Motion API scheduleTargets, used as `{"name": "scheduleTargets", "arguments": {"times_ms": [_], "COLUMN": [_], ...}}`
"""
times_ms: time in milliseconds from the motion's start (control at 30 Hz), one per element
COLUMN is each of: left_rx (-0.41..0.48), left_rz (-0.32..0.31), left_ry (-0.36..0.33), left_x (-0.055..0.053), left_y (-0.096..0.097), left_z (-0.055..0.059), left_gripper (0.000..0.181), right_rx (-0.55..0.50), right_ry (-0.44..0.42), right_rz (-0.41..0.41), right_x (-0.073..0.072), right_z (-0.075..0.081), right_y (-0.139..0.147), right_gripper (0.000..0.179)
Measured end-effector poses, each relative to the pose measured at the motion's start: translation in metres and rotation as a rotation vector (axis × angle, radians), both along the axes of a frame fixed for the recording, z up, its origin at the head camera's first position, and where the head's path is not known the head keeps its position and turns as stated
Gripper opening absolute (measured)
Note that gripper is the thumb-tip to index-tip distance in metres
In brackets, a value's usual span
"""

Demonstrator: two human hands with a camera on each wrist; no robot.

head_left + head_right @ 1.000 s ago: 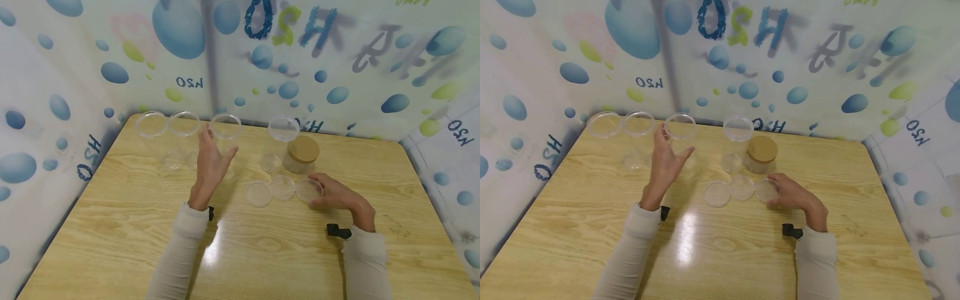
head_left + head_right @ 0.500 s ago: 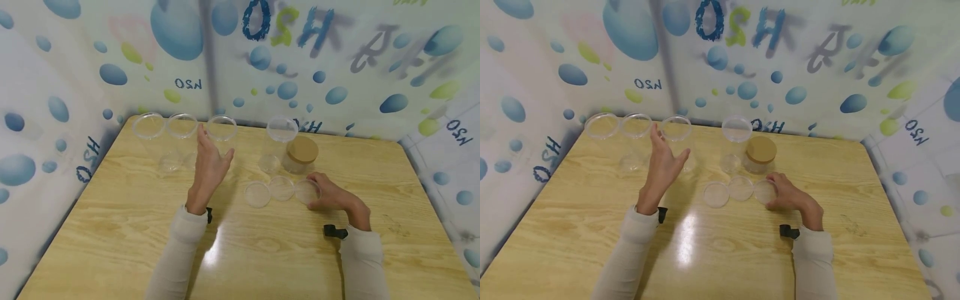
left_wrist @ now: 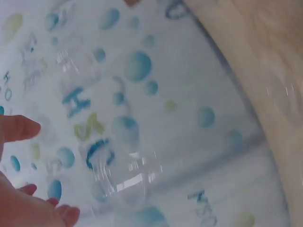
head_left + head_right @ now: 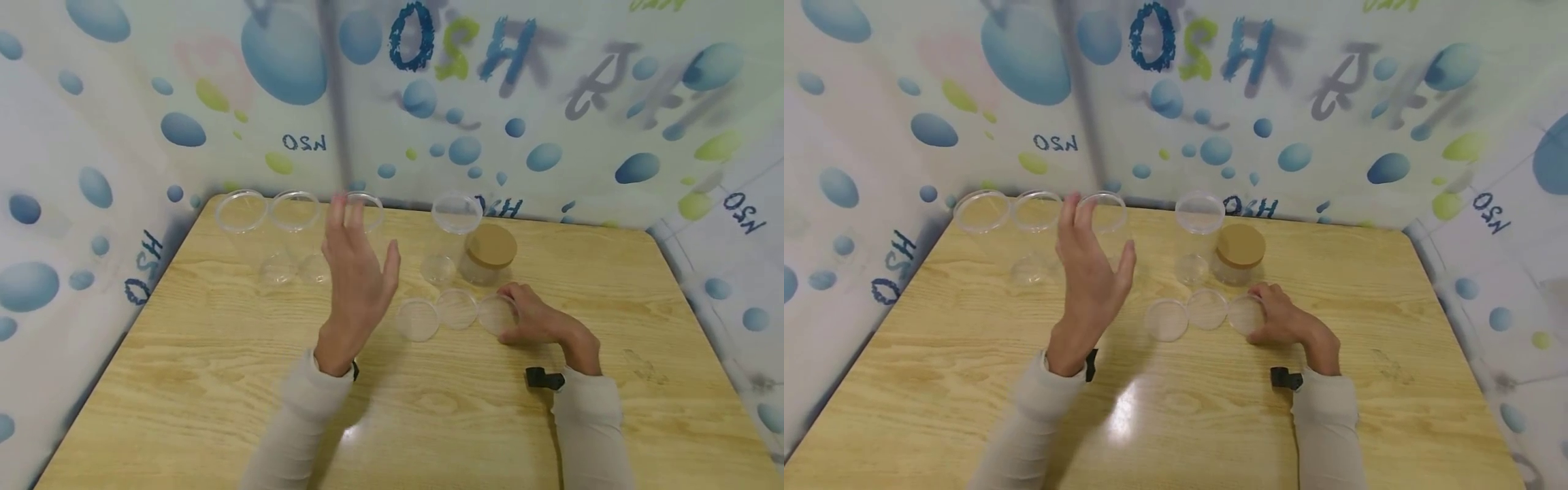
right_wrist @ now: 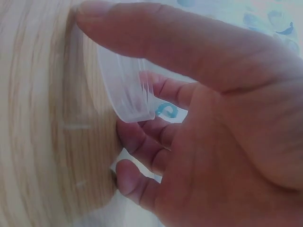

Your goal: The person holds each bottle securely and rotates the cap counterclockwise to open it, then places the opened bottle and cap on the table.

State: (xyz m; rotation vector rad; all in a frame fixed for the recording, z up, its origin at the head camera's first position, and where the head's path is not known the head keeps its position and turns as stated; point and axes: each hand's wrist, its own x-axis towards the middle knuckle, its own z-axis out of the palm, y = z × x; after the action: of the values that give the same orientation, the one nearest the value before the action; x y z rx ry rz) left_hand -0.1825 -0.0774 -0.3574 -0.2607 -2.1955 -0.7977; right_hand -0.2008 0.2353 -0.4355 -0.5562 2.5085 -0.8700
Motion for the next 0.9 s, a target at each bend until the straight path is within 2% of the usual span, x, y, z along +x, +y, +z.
{"name": "scheduleTargets", "arguments": {"times_ms": [67, 133, 200, 333, 400, 467, 633, 800, 900], "left_rx": [-0.017, -0.014, 0.008, 0.103, 0.142, 0.157, 0.168, 0.283, 0.340], "left_rz": [-0.073, -0.161, -0.235, -0.342, -0.352, -0.340, -0.322, -0.350, -0.367], "left_ry": [0.020, -0.024, -0.109, -0.330, -0.436, -0.512, -0.578, -0.683, -0.720], "left_x": [0.002, 0.002, 0.003, -0.001, -0.005, -0.011, -0.031, -0.051, -0.059], "left_y": [0.009, 0.016, 0.021, 0.030, 0.035, 0.039, 0.049, 0.058, 0.062], "left_z": [-0.003, -0.008, -0.011, -0.016, -0.018, -0.022, -0.028, -0.035, -0.042], "left_gripper": [0.070, 0.068, 0.063, 0.063, 0.070, 0.080, 0.099, 0.108, 0.109], "right_rx": [0.000, 0.002, 0.005, 0.008, 0.010, 0.013, 0.022, 0.024, 0.024], "right_ry": [-0.002, -0.008, -0.015, -0.026, -0.025, -0.018, 0.018, 0.020, 0.010], "right_rz": [-0.001, -0.001, -0.003, -0.012, -0.014, -0.008, 0.002, 0.004, 0.012], "right_x": [0.000, 0.000, 0.000, 0.001, 0.001, 0.001, 0.001, 0.000, 0.000], "right_z": [0.000, -0.001, -0.001, -0.001, -0.002, -0.002, -0.004, -0.002, -0.001], "right_y": [-0.001, -0.003, -0.003, -0.003, -0.002, -0.002, 0.000, 0.001, 0.001], "right_gripper": [0.076, 0.077, 0.077, 0.078, 0.078, 0.077, 0.076, 0.076, 0.077]}}
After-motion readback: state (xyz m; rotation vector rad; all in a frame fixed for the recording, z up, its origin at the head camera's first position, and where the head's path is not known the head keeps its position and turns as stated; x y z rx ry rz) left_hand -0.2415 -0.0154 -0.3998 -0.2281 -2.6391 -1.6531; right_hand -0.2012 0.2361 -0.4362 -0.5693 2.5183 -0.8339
